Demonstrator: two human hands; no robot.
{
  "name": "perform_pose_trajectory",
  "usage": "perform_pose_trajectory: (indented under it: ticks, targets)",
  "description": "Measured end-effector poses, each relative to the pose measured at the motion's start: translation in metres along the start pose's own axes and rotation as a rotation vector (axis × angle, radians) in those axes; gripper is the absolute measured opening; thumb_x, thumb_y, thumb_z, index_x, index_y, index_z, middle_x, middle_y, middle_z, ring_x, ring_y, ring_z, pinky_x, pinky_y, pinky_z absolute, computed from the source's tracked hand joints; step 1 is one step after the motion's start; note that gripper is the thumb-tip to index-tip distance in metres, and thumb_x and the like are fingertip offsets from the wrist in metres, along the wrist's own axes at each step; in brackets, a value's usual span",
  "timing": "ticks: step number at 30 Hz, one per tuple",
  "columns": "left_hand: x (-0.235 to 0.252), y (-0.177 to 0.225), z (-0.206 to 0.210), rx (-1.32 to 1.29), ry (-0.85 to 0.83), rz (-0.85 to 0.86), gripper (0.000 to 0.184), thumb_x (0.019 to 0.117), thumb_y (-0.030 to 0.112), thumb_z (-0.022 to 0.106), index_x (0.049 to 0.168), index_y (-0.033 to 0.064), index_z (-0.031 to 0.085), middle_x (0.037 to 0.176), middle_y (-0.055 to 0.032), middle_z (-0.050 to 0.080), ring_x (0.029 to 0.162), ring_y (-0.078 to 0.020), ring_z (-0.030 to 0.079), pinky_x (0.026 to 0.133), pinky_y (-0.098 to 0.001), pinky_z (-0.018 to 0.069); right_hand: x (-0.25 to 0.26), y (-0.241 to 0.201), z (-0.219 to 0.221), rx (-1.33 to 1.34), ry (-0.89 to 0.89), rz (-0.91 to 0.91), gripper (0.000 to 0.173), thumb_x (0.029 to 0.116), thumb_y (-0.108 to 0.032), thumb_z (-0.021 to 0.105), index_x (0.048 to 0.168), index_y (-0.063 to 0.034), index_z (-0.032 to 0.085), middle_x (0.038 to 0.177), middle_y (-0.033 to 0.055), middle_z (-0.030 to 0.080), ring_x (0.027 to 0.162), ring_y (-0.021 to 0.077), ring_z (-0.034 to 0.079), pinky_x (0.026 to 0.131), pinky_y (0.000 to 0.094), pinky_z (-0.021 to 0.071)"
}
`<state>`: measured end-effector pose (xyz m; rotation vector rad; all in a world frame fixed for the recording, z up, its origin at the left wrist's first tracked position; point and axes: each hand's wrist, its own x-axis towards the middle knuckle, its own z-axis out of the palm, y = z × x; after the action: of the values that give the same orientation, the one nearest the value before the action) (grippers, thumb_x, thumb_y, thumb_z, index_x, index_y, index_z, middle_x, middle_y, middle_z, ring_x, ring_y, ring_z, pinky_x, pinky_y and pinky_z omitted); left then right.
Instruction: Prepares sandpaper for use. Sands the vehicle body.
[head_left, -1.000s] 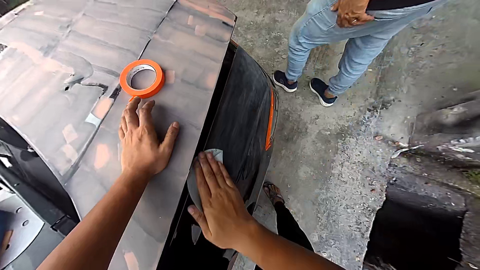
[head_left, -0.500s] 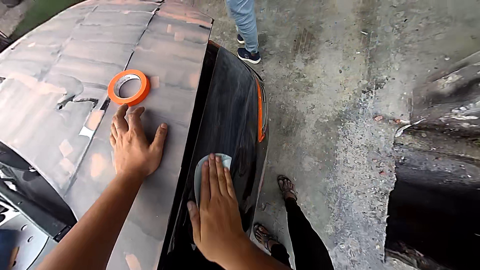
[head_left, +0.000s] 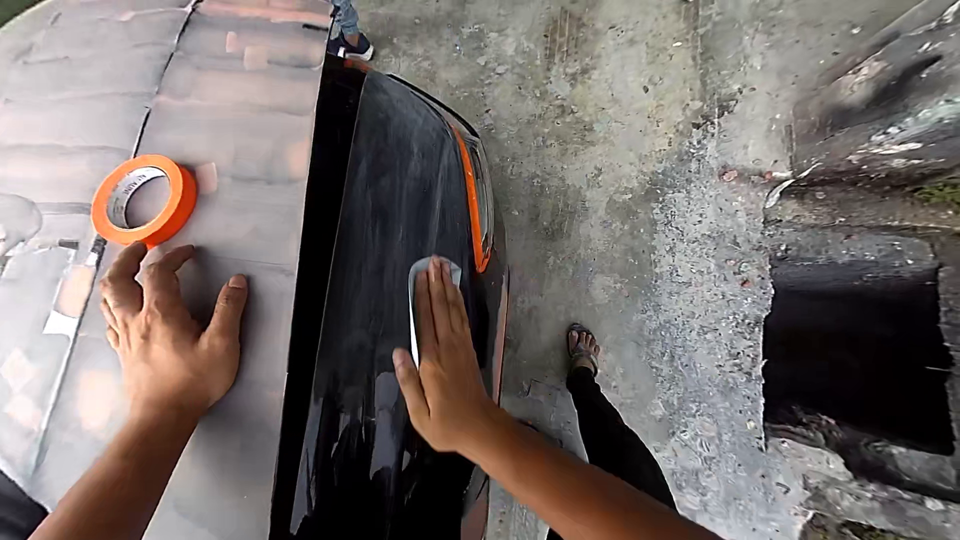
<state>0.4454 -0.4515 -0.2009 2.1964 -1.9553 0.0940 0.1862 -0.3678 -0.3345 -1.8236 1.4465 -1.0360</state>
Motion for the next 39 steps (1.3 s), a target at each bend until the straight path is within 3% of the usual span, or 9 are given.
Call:
perform_pose_trajectory:
  ticks: [2, 4, 11, 13, 18, 24, 30, 35, 39]
  targets:
    - [0.0, -0.001, 0.001, -0.006, -0.01, 0.004, 0.077, 0.0947, 0.066, 0.042, 0.149, 0.0123, 0.047, 0.166, -0.0201, 0.023, 0.151, -0.045, 0.023, 0.115, -0.0702, 0.0243, -0.115, -0.033, 0.014, 0.044, -0.04, -0.075, 0.077, 0.1062, -0.053, 0.023, 0.154, 0.0061, 0.037, 0.162, 0.0253, 0.035, 0.155, 0.0352, 0.027, 0.126, 0.0504, 0.0221]
    - [0.0, -0.002, 0.0, -0.001, -0.017, -0.002, 0.077, 0.0949, 0.065, 0.042, 0.149, 0.0111, 0.047, 0.165, -0.0204, 0.023, 0.152, -0.0436, 0.023, 0.117, -0.0682, 0.0232, -0.148, -0.029, 0.015, 0.079, -0.135, -0.144, 0.083, 0.1016, -0.063, 0.022, 0.156, -0.0016, 0.036, 0.165, 0.0178, 0.034, 0.157, 0.0278, 0.024, 0.128, 0.0442, 0.0167]
    - [-0.002, -0.007, 0.001, -0.001, -0.032, 0.019, 0.072, 0.097, 0.061, 0.045, 0.149, 0.0108, 0.047, 0.164, -0.0202, 0.026, 0.153, -0.0384, 0.022, 0.121, -0.0607, 0.0223, 0.087, 0.075, -0.008, -0.062, -0.042, -0.029, 0.073, 0.1034, -0.047, 0.024, 0.166, -0.0102, 0.016, 0.173, 0.0166, 0.001, 0.159, 0.0363, -0.007, 0.128, 0.0582, 0.0053]
    - [-0.002, -0.004, -0.002, 0.001, -0.037, 0.022, 0.072, 0.097, 0.06, 0.045, 0.149, 0.0103, 0.048, 0.163, -0.0202, 0.027, 0.153, -0.0375, 0.023, 0.121, -0.0593, 0.0222, 0.044, 0.046, -0.01, -0.001, -0.042, 0.034, 0.071, 0.1041, -0.046, 0.023, 0.167, -0.0158, 0.009, 0.172, 0.0205, -0.006, 0.159, 0.0366, -0.012, 0.129, 0.0591, 0.0047]
    - [-0.001, -0.012, -0.001, -0.02, -0.067, 0.021, 0.072, 0.0989, 0.058, 0.044, 0.15, 0.0076, 0.045, 0.163, -0.0217, 0.029, 0.153, -0.037, 0.024, 0.123, -0.0567, 0.0218, -0.174, -0.025, 0.019, 0.174, -0.132, -0.012, 0.073, 0.0999, -0.064, 0.029, 0.163, -0.0275, 0.025, 0.171, 0.0147, 0.019, 0.159, 0.0297, 0.012, 0.128, 0.053, 0.0114]
    - [-0.004, -0.013, 0.0, -0.051, -0.089, 0.011, 0.069, 0.1024, 0.053, 0.045, 0.154, 0.0075, 0.041, 0.162, -0.0198, 0.034, 0.152, -0.03, 0.031, 0.124, -0.0494, 0.0259, -0.043, 0.061, 0.018, 0.166, 0.094, 0.332, 0.081, 0.1038, -0.062, 0.014, 0.166, -0.01, 0.015, 0.173, 0.0131, 0.007, 0.16, 0.0283, 0.0, 0.13, 0.0585, 0.0054]
    - [-0.006, 0.0, 0.0, -0.128, -0.13, -0.047, 0.067, 0.1053, 0.046, 0.043, 0.155, 0.0016, 0.037, 0.157, -0.0224, 0.042, 0.146, -0.026, 0.04, 0.122, -0.0433, 0.0309, -0.213, -0.035, 0.036, 0.177, -0.023, 0.202, 0.076, 0.1039, -0.061, 0.018, 0.158, -0.0107, 0.035, 0.164, 0.0203, 0.033, 0.156, 0.0334, 0.023, 0.127, 0.0521, 0.0178]
    - [-0.015, 0.027, 0.0, -0.135, -0.132, -0.31, 0.053, 0.1102, 0.038, 0.038, 0.139, -0.0044, 0.051, 0.13, -0.0166, 0.059, 0.12, -0.0097, 0.057, 0.107, -0.0333, 0.0435, -0.059, 0.081, 0.025, 0.15, 0.093, 0.338, 0.087, 0.1025, -0.065, 0.016, 0.161, -0.0021, 0.028, 0.169, 0.02, 0.022, 0.158, 0.0332, 0.016, 0.128, 0.0573, 0.0151]
    - [-0.015, 0.019, -0.003, 0.031, -0.195, -0.354, 0.064, 0.11, 0.05, 0.031, 0.135, -0.0035, 0.056, 0.129, -0.0237, 0.061, 0.122, -0.0264, 0.058, 0.105, -0.0505, 0.0427, -0.034, 0.091, 0.018, 0.234, 0.148, 0.404, 0.079, 0.1046, -0.056, 0.019, 0.165, -0.0056, 0.016, 0.174, 0.0111, 0.008, 0.16, 0.0273, 0.002, 0.13, 0.0546, 0.0065]
